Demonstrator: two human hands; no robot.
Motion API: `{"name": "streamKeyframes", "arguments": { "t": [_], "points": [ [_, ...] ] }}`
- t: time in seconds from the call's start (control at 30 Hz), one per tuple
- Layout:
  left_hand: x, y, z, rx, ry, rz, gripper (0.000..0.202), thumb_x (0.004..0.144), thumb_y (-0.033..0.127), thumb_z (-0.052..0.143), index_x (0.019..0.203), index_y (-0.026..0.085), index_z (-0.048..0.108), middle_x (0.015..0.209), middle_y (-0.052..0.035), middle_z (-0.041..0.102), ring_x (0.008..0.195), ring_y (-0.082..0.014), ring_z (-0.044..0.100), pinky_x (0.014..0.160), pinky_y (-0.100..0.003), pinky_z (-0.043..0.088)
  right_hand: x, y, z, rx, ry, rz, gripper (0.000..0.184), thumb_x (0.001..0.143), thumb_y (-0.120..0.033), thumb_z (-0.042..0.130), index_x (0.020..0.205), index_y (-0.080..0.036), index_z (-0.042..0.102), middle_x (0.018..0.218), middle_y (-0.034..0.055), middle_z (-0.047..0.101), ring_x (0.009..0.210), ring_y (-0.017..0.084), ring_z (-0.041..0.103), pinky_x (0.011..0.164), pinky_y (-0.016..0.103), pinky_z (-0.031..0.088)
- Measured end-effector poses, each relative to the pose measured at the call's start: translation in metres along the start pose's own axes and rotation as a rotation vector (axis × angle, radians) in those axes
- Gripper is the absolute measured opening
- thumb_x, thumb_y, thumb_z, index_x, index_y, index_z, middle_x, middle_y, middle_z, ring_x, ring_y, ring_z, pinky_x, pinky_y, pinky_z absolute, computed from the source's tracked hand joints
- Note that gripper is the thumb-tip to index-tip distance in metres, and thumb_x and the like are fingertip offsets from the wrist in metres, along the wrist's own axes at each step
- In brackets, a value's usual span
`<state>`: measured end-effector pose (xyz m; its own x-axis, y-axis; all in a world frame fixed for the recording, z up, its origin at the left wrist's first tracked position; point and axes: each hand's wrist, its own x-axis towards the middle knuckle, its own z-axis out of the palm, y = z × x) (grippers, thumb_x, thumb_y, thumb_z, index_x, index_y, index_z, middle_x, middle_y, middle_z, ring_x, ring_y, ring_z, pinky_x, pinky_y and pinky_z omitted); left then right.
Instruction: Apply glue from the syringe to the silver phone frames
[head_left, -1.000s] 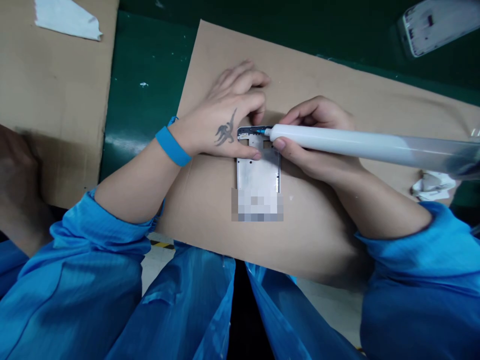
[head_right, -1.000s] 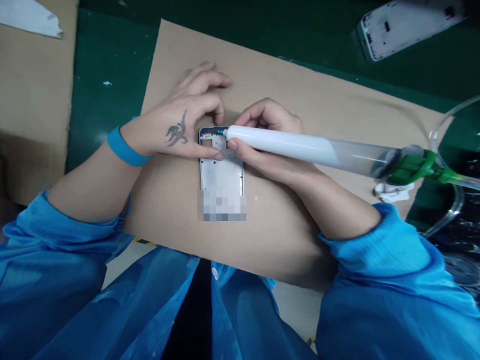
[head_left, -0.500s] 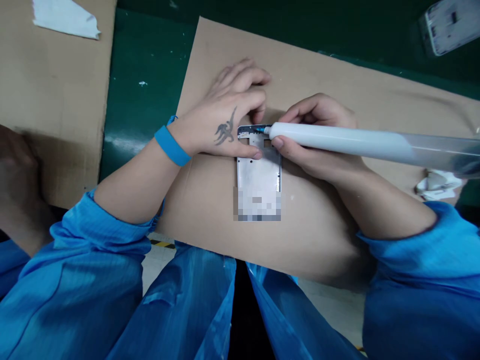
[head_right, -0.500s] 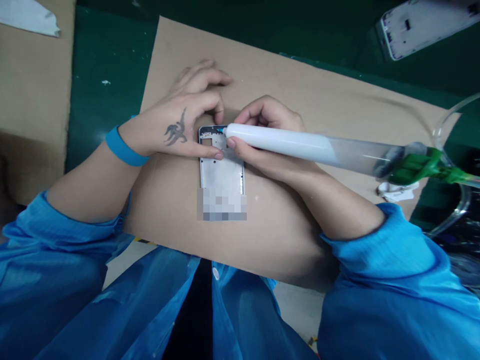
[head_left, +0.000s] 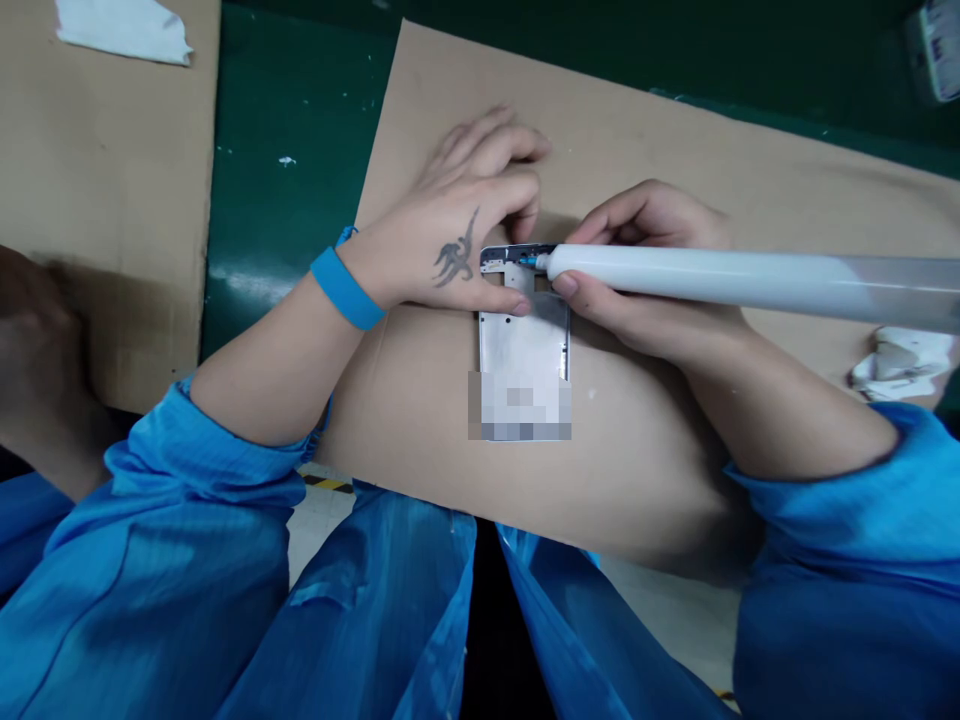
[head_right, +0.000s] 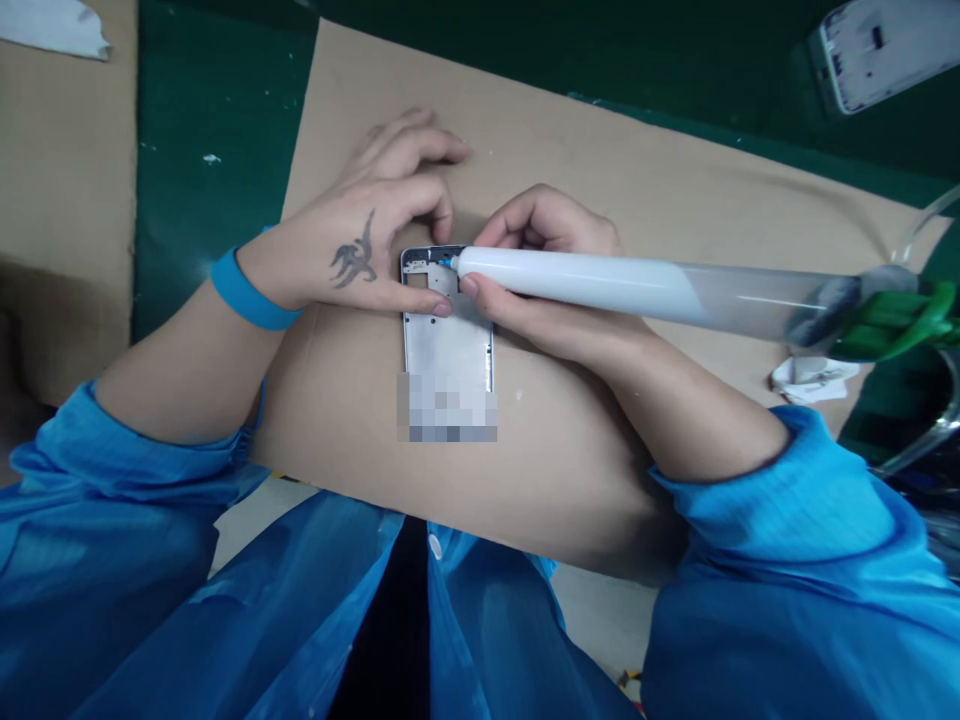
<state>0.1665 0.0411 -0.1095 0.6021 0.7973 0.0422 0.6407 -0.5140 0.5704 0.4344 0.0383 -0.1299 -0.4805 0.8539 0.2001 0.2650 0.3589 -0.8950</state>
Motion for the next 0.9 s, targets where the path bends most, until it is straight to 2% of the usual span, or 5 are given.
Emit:
{"name": "streamKeyframes", "arguments": {
  "t": [0.17,0.33,0.53,0.7,0.9],
  "points": [
    [0.001,-0.001,-0.001,-0.009,-0.01,-0.027,0.065,0.082,0.082,0.091,0.108,0.027,0.068,0.174,-0.0149,0.052,0.179,-0.0418,0.027,0.151,-0.058,0.016,0.0,-0.003,-0.001,-0.015,-0.002,-0.009,0.043,0.094,-0.074,0.087,0.099,-0.034,0.073,0.092,0.0035,0.076,0.07,0.024,0.066,0.056,0.045,0.053],
    [0.0,-0.001,0.0,-0.015,-0.001,-0.012,0.065,0.084,0.079,0.091,0.11,0.024,0.07,0.173,-0.0186,0.052,0.178,-0.0438,0.027,0.151,-0.059,0.017,0.0,-0.001,-0.001,0.005,-0.015,-0.022,0.035,0.096,-0.066,0.088,0.101,-0.034,0.074,0.092,0.0036,0.076,0.072,0.023,0.063,0.056,0.044,0.048],
    [-0.001,-0.006,0.004,-0.003,0.012,0.019,0.061,0.086,0.079,0.081,0.113,0.025,0.073,0.174,-0.0185,0.051,0.177,-0.0453,0.027,0.151,-0.059,0.017,0.0,0.003,-0.002,0.055,0.01,-0.053,0.029,0.089,-0.051,0.097,0.1,-0.032,0.078,0.09,0.0033,0.078,0.069,0.023,0.064,0.054,0.04,0.043],
    [-0.001,-0.009,0.007,-0.008,0.033,0.034,0.058,0.087,0.075,0.081,0.114,0.025,0.073,0.173,-0.0186,0.051,0.177,-0.0444,0.028,0.151,-0.059,0.016,0.001,0.004,0.001,0.044,0.049,-0.039,0.033,0.081,-0.051,0.101,0.096,-0.031,0.079,0.087,0.0031,0.079,0.066,0.022,0.063,0.051,0.04,0.043],
    [0.0,-0.02,0.012,0.012,0.032,0.073,0.061,0.086,0.08,0.082,0.115,0.027,0.07,0.174,-0.0174,0.049,0.176,-0.0471,0.026,0.149,-0.067,0.017,0.002,0.003,0.002,0.046,0.077,-0.031,0.043,0.077,-0.057,0.103,0.093,-0.028,0.076,0.085,0.0043,0.077,0.064,0.021,0.061,0.052,0.039,0.04]
  ]
}}
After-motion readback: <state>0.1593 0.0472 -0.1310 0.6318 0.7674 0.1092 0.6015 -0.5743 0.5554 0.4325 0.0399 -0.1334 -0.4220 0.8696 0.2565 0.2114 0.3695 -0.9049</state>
